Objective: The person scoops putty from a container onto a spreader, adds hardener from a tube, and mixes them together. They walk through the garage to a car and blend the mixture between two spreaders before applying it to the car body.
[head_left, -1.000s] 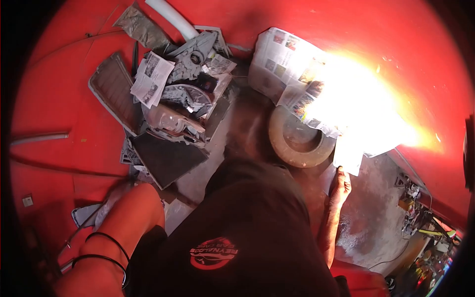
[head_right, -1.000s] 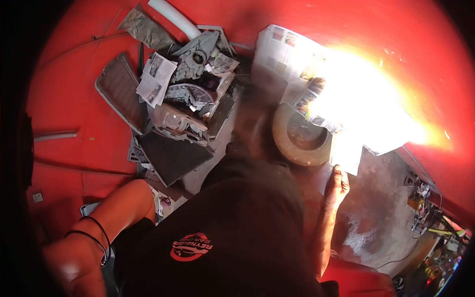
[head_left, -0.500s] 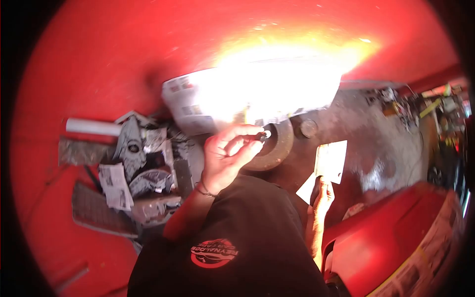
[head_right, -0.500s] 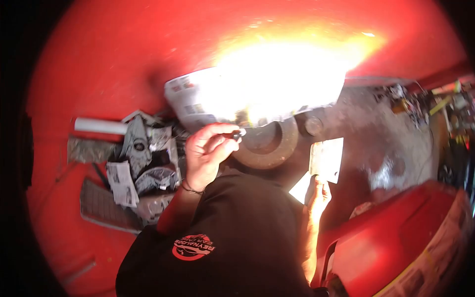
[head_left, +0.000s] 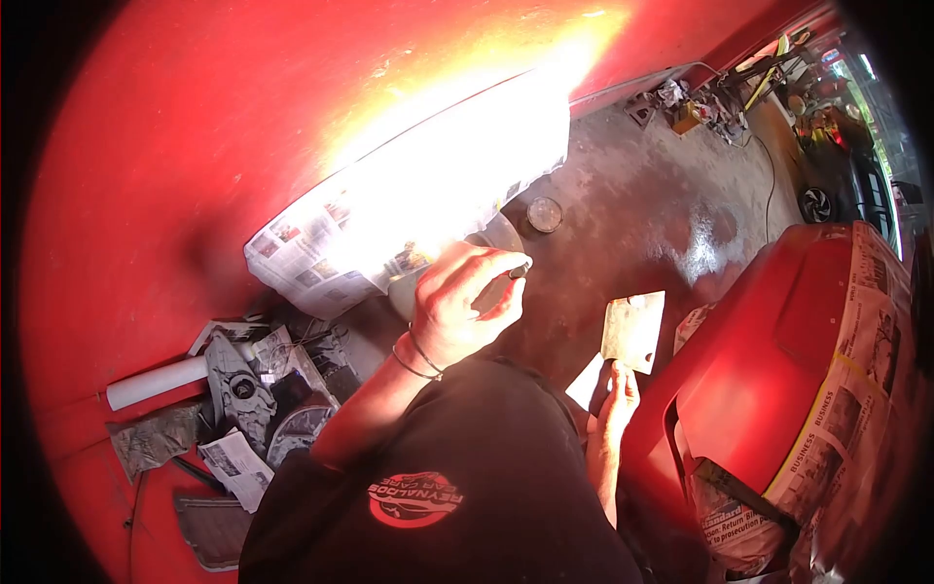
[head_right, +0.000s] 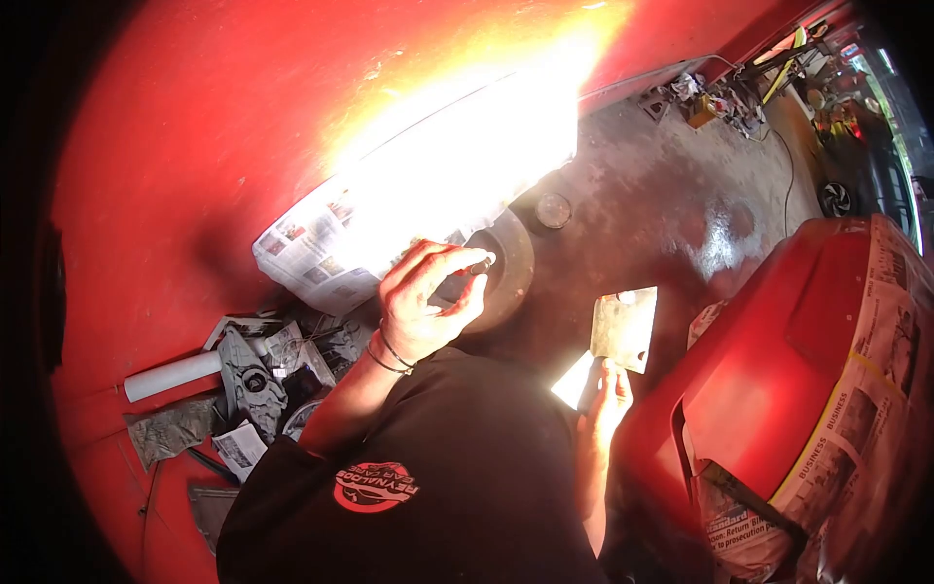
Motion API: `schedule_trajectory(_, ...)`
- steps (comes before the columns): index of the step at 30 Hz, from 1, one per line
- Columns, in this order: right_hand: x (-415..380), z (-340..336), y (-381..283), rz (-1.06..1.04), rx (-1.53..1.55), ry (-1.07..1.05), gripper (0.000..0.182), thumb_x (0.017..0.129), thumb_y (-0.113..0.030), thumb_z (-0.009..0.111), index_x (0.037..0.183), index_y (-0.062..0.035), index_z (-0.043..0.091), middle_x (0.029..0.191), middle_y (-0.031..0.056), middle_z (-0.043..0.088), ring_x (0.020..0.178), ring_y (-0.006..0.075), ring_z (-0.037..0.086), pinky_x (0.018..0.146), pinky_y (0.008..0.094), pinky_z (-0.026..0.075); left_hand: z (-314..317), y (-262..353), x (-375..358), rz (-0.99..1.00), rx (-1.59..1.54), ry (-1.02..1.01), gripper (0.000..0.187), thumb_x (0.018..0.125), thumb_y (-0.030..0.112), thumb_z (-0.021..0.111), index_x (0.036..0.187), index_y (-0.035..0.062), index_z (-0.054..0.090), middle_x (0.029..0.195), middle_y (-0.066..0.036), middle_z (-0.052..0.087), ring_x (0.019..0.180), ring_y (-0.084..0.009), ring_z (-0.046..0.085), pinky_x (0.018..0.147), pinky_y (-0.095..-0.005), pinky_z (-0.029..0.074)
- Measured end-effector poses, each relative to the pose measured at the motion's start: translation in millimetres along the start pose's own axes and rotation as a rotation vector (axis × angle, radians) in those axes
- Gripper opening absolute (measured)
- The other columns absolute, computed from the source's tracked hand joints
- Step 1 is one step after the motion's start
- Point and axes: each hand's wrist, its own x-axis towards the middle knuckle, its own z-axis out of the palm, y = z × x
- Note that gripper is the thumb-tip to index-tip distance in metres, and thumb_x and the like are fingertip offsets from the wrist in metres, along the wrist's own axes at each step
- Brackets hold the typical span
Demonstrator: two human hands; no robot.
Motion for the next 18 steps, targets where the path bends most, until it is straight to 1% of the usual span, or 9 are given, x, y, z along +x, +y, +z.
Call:
schedule_trajectory(3,-2.8,5.9,-1.3,0.021,-0.049,0.031,0.011,0.099,-0.017,0.074,0.094,-0.0076,0.074,0.087,-0.0029,0.066,0.083,0.0075,0.057,0.072,0.0242,0.045,-5.0,-1.6,-6.8,-0.004,0.014,0.006,0.035,0.073,-0.007,0.079,0.105,0.0054,0.075,0.091,-0.006,0.073,0.077,-0.021,0.068,0.069,-0.0334,0.055)
schedule_trajectory(4,-3.3,7.3,0.5,0.026,-0.023,0.019,0.011,0.099,-0.017,0.073,0.095,-0.0072,0.075,0.089,-0.0023,0.067,0.084,0.0081,0.057,0.074,0.0248,0.045,-7.1,-0.9,-8.7,-0.009,0.026,0.01,0.033,0.073,-0.006,0.08,0.103,0.0057,0.074,0.091,-0.006,0.073,0.077,-0.0214,0.068,0.069,-0.034,0.055)
schedule_trajectory(8,2.4,15.8,9.3,0.01,0.058,-0.066,0.011,0.1,-0.016,0.072,0.097,-0.006,0.075,0.092,-0.0008,0.069,0.086,0.0093,0.058,0.079,0.026,0.047,-20.6,1.7,-15.0,-0.009,0.107,0.024,0.031,0.074,-0.005,0.079,0.102,0.0058,0.072,0.091,-0.005,0.073,0.077,-0.0226,0.068,0.069,-0.0351,0.055)
schedule_trajectory(12,9.5,25.2,19.2,0.007,0.044,-0.161,0.011,0.101,-0.015,0.07,0.098,-0.0055,0.075,0.095,-0.0002,0.07,0.089,0.0098,0.06,0.082,0.0264,0.047,-38.0,3.7,-26.4,-0.055,0.159,0.039,0.035,0.072,-0.008,0.079,0.105,0.0047,0.076,0.093,-0.008,0.073,0.08,-0.0209,0.068,0.071,-0.0324,0.056)
schedule_trajectory(15,20.3,32.4,30.1,-0.011,0.047,-0.218,0.013,0.099,-0.015,0.073,0.104,-0.0044,0.078,0.095,-0.0009,0.073,0.088,0.0085,0.063,0.079,0.0226,0.049,-49.3,4.8,-34.7,-0.081,0.212,0.07,0.035,0.072,-0.007,0.08,0.105,0.0046,0.076,0.095,-0.008,0.074,0.08,-0.0208,0.068,0.072,-0.0321,0.056)
schedule_trajectory(18,28.7,43.1,31.2,0.013,0.04,-0.309,0.014,0.099,-0.016,0.073,0.105,-0.0046,0.078,0.094,-0.001,0.073,0.088,0.0083,0.063,0.079,0.023,0.049,-57.4,8.3,-44.7,-0.118,0.258,0.122,0.035,0.072,-0.007,0.08,0.105,0.0042,0.076,0.097,-0.008,0.075,0.08,-0.0205,0.068,0.072,-0.0316,0.056)
